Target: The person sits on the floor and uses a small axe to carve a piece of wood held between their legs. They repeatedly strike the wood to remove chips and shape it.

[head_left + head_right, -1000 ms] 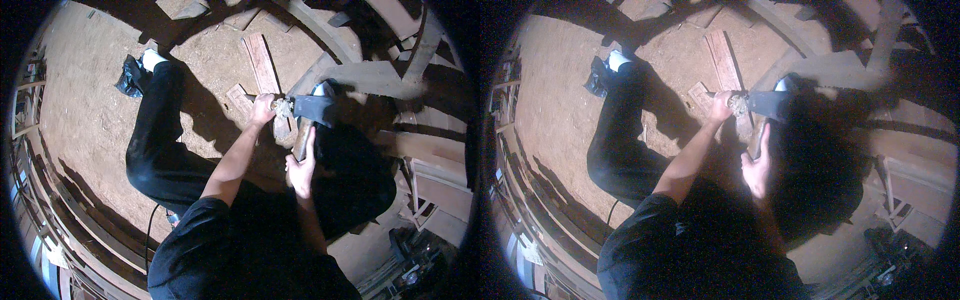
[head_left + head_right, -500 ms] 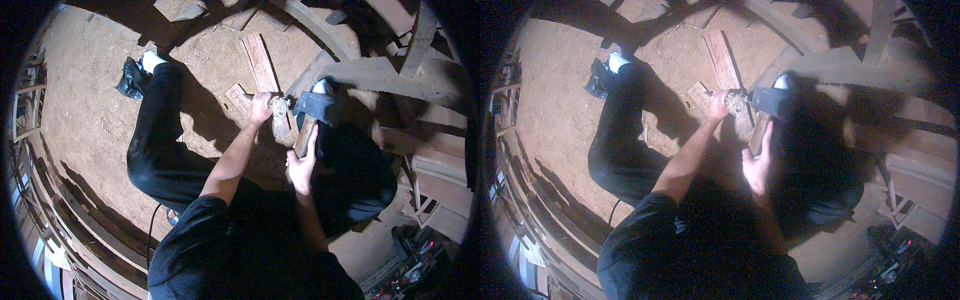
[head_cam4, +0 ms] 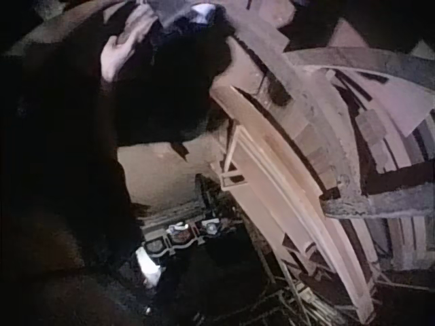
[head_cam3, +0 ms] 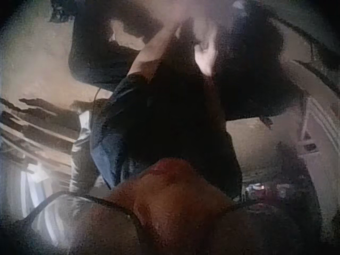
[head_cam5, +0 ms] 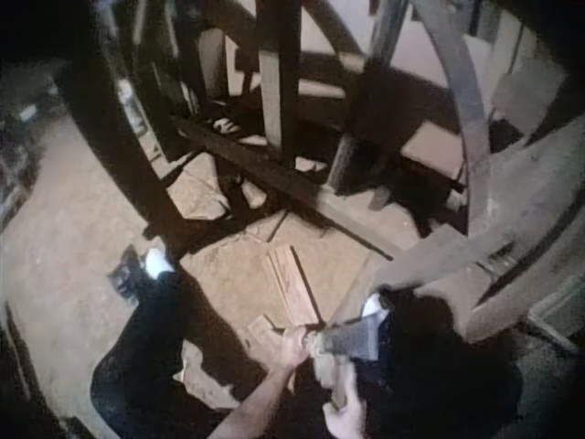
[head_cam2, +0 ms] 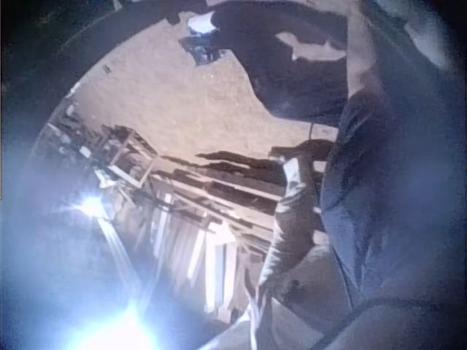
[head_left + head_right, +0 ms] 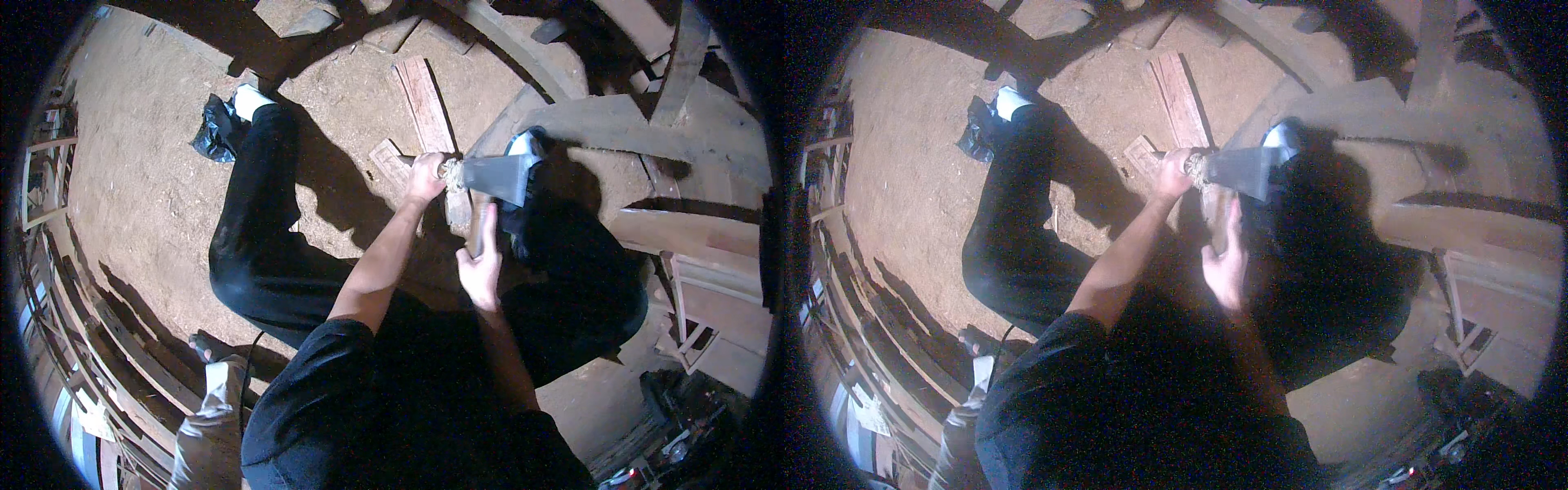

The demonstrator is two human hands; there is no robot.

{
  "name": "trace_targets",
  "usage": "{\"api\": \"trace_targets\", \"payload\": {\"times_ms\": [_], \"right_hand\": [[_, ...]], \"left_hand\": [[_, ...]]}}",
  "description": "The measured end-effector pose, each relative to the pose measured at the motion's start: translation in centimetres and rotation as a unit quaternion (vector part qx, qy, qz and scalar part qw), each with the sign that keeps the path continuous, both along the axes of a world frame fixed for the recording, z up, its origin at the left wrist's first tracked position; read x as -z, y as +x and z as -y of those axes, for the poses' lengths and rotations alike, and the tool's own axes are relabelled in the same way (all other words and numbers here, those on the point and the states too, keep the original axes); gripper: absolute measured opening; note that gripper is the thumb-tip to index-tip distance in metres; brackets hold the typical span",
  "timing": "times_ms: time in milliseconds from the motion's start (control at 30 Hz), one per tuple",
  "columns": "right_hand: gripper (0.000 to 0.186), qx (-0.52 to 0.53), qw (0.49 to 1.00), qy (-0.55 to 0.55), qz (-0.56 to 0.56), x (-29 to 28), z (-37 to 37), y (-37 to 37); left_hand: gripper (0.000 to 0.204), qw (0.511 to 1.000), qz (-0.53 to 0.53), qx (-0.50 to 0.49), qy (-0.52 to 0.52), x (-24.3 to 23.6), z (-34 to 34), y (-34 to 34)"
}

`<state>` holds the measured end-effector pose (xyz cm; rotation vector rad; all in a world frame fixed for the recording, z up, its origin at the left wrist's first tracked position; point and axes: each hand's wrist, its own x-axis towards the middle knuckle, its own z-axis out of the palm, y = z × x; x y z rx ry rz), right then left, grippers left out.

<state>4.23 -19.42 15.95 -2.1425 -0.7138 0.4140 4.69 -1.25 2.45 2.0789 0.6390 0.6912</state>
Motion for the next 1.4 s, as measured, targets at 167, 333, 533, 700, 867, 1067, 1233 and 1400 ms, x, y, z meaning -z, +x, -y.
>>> {"api": "trace_targets", "payload": {"times_ms": [167, 333, 533, 700, 867, 1067, 1233, 1400], "right_hand": [[0.097, 0.049, 0.990, 0.015, -0.131, -1.6, 0.2, 0.3], [0.096, 0.089, 0.986, 0.063, -0.123, -4.5, -1.3, 0.3], [0.094, -0.027, 0.999, -0.011, 0.033, -1.2, -0.6, 0.6], [0.098, 0.130, 0.970, 0.092, -0.182, -2.6, -0.8, -0.3], [0.098, -0.016, 1.000, 0.010, 0.002, 1.4, -0.7, 1.0], [0.097, 0.097, 0.980, 0.075, -0.160, -2.8, -0.8, 0.2], [0.093, 0.012, 0.994, -0.008, -0.109, 0.1, -0.4, 0.2], [0.096, 0.113, 0.978, 0.046, -0.169, -2.3, 0.2, 0.5]], "left_hand": [[0.021, 1.000, 0.017, -0.014, 0.011, 0.6, -0.4, 0.1], [0.024, 1.000, 0.001, 0.009, -0.013, 1.3, -0.2, -0.1], [0.023, 1.000, 0.018, -0.002, 0.013, 1.2, -0.1, 0.2], [0.024, 1.000, 0.018, 0.018, 0.005, 1.7, -0.1, -0.1], [0.026, 1.000, 0.001, -0.008, -0.003, 0.8, -0.3, 0.5], [0.027, 1.000, -0.023, 0.004, 0.008, 2.7, -0.1, -0.2], [0.030, 0.996, -0.075, 0.051, 0.019, 3.1, 0.8, -0.3], [0.032, 0.996, -0.051, 0.037, 0.058, 4.2, 0.0, -0.5]]}}
